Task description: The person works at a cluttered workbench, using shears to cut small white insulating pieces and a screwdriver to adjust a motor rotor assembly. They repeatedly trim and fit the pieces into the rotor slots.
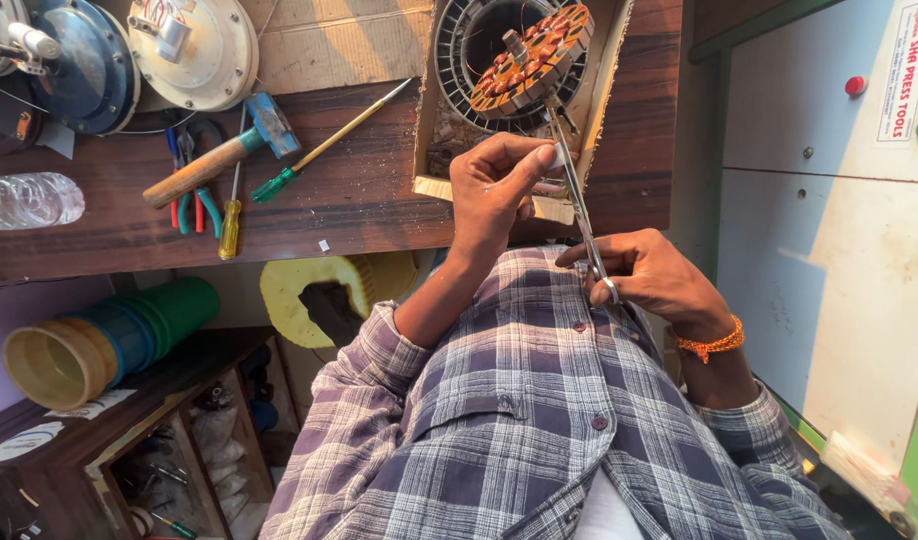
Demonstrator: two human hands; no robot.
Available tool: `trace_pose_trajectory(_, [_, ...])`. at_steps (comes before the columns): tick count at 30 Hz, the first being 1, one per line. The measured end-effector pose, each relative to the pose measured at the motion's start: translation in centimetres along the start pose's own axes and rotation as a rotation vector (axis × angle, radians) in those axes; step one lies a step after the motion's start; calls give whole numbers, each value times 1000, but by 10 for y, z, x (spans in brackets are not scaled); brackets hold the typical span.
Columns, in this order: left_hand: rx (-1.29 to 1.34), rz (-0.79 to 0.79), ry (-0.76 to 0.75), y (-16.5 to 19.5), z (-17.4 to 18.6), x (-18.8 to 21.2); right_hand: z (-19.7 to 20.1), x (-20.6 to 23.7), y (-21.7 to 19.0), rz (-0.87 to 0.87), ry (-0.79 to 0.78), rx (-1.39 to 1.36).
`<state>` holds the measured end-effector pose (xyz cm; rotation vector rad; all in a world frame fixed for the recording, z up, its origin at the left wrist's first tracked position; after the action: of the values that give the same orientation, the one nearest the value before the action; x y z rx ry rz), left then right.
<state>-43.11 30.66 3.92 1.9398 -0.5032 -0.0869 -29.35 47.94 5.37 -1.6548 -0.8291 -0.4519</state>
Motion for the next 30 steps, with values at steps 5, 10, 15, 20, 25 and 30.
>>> trace_pose_trajectory(5, [8,25,18,0,-5,4,-3,4,3,-49,1,-14])
trace_pose_trajectory(10, [-32,26,0,4,-7,5,-1,6,1,12,-37,-22])
trace_pose_trajectory(15, [-15,-7,-30,6,-4,5,5,8,3,12,15,14])
trace_pose_trajectory(20, [38,-16,-75,5,-3,5,9,24,5,-43,96,4])
trace_pose_trajectory(25, [398,162,-145,2,-11,8,9,25,4,133,254,-108])
trace_pose_trajectory(30, [517,154,-224,6,-12,20,5,18,2,288,240,-127])
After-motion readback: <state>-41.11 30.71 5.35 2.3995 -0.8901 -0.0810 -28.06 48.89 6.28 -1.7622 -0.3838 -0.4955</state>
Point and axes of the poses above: each hand's wrist, its own x-axis away from the middle knuckle, its own z-axis out of the back of the hand, y = z × x, the point moved 2 cm from there along -x, towards the middle knuckle, and after that the axes turned 7 degrees about -z, right-handed, at the moved point
